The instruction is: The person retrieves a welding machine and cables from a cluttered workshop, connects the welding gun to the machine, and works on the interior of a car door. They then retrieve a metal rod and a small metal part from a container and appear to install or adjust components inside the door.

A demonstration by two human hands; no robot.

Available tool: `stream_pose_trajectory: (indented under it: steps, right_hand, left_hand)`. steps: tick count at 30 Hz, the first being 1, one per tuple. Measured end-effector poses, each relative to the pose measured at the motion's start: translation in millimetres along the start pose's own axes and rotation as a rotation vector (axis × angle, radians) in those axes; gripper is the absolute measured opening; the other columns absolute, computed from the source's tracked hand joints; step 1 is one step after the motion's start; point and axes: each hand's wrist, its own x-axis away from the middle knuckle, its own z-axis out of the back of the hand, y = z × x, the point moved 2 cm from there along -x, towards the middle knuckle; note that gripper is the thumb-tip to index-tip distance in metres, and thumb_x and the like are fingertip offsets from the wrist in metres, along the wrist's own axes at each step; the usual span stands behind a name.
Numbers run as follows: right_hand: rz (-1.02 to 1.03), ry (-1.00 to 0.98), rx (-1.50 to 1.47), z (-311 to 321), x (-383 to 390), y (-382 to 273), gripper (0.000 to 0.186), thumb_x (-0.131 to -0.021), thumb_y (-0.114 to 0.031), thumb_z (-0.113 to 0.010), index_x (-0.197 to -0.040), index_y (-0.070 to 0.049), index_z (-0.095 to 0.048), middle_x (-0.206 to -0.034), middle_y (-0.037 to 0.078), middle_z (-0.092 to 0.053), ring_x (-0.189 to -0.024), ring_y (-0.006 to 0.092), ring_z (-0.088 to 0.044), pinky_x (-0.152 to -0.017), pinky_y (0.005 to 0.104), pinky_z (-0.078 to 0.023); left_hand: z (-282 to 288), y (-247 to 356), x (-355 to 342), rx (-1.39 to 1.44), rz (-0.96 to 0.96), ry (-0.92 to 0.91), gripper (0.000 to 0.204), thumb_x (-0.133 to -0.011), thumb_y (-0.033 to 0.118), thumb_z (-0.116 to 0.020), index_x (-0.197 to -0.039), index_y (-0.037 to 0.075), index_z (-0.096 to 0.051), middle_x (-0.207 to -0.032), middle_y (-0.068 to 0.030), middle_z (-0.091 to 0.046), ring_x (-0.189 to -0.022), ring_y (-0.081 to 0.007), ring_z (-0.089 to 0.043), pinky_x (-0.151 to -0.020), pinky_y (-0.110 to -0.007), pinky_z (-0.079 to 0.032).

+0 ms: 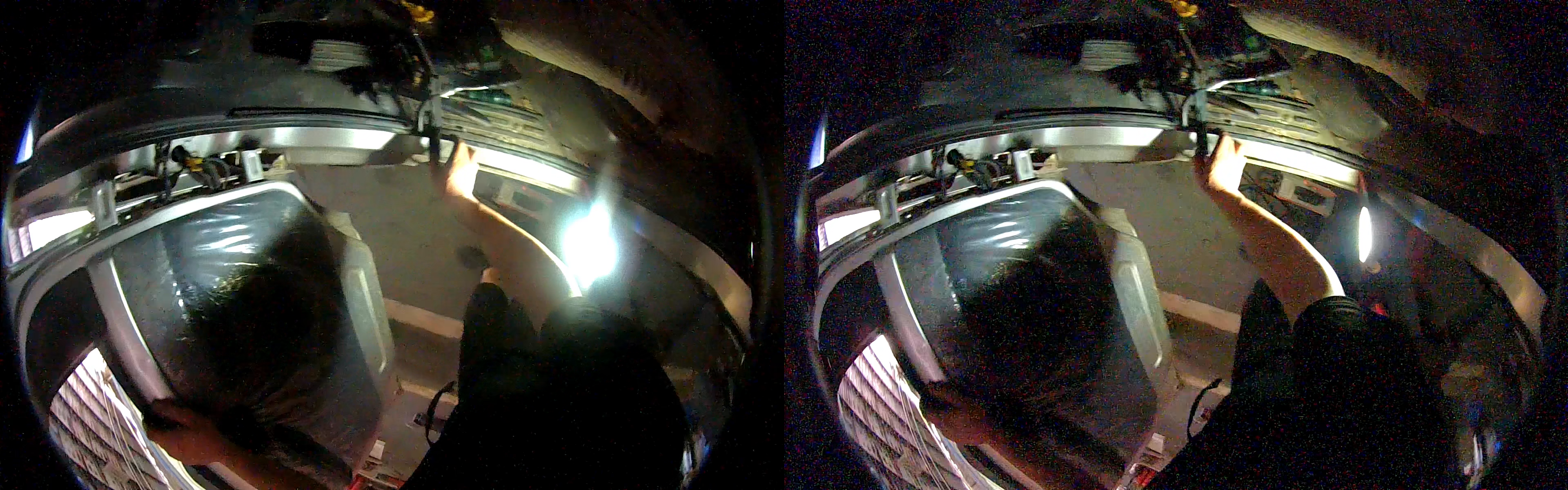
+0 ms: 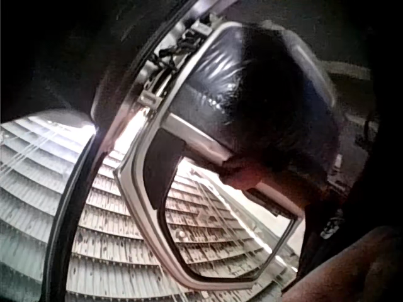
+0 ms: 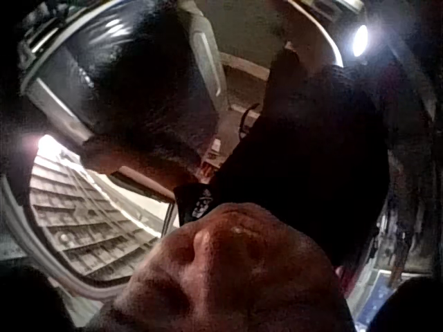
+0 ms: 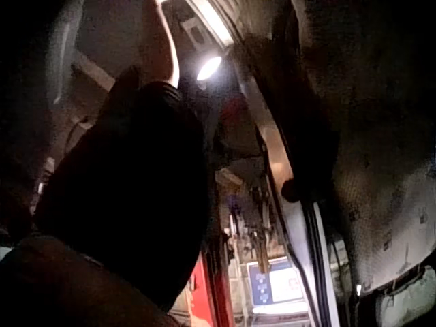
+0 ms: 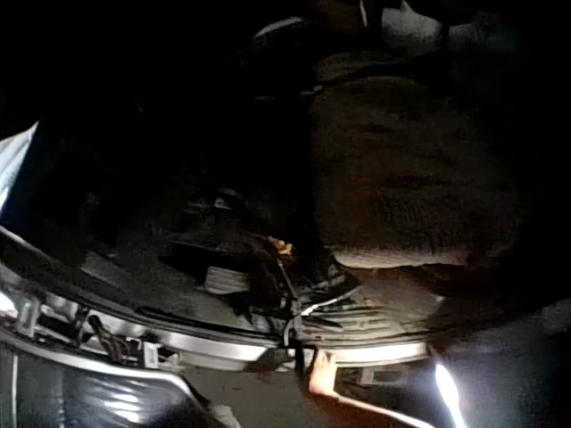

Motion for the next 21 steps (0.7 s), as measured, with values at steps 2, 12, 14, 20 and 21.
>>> stream_pose_trajectory:
  steps: [2, 12, 14, 20, 21]
  right_hand:
    - [0.055, -0.055, 0.005, 7, 36, 10, 0.049, -0.076, -0.024, -0.066, -0.116, -0.002, -0.048, -0.103, 0.024, -0.055, -0.098, 0.0397, -0.05, -0.084, 0.0473, -0.042]
    - [-0.271, -0.66, 0.232, 142, 207, 220, 0.043, -0.086, -0.039, -0.053, -0.113, -0.006, -0.058, -0.101, 0.021, -0.063, -0.092, 0.038, -0.06, -0.079, 0.0442, -0.049]
    - [-0.071, -0.368, 0.469, 176, 245, 315, 0.042, -0.087, -0.04, -0.051, -0.108, -0.006, -0.061, -0.097, 0.018, -0.065, -0.093, 0.0364, -0.06, -0.077, 0.0449, -0.049]
    - [-0.453, 0.069, 0.38, 315, 450, 447, 0.041, -0.086, -0.043, -0.052, -0.106, -0.007, -0.06, -0.111, 0.024, -0.058, -0.098, 0.038, -0.059, -0.078, 0.0482, -0.048]
    - [-0.473, 0.225, 0.292, 318, 500, 463, 0.042, -0.086, -0.044, -0.053, -0.103, -0.007, -0.06, -0.11, 0.023, -0.059, -0.098, 0.0377, -0.059, -0.077, 0.0484, -0.048]
  left_hand:
    - [1, -5, 4, -0.009, -0.103, 0.101, 0.043, -0.09, 0.043, -0.052, -0.105, 0.003, -0.06, -0.091, -0.0183, -0.066, -0.078, -0.0375, -0.063, -0.066, -0.046, -0.051]
    - [-8, -30, 4, 0.116, -0.16, 0.118, 0.055, -0.088, 0.055, -0.047, -0.108, 0.007, -0.061, -0.093, -0.0143, -0.067, -0.077, -0.0348, -0.065, -0.065, -0.046, -0.052]
    - [-2, -26, -1, 0.104, -0.096, 0.031, 0.056, -0.087, 0.056, -0.047, -0.108, 0.007, -0.062, -0.093, -0.0142, -0.067, -0.08, -0.0332, -0.065, -0.066, -0.045, -0.052]
    - [6, -8, -8, 0.206, -0.155, -0.015, 0.064, -0.084, 0.063, -0.042, -0.112, 0.008, -0.061, -0.1, -0.0157, -0.066, -0.093, -0.0364, -0.063, -0.079, -0.049, -0.049]
    - [3, -11, -8, 0.276, -0.132, -0.039, 0.066, -0.084, 0.064, -0.04, -0.112, 0.008, -0.06, -0.102, -0.016, -0.065, -0.095, -0.0372, -0.062, -0.081, -0.05, -0.048]
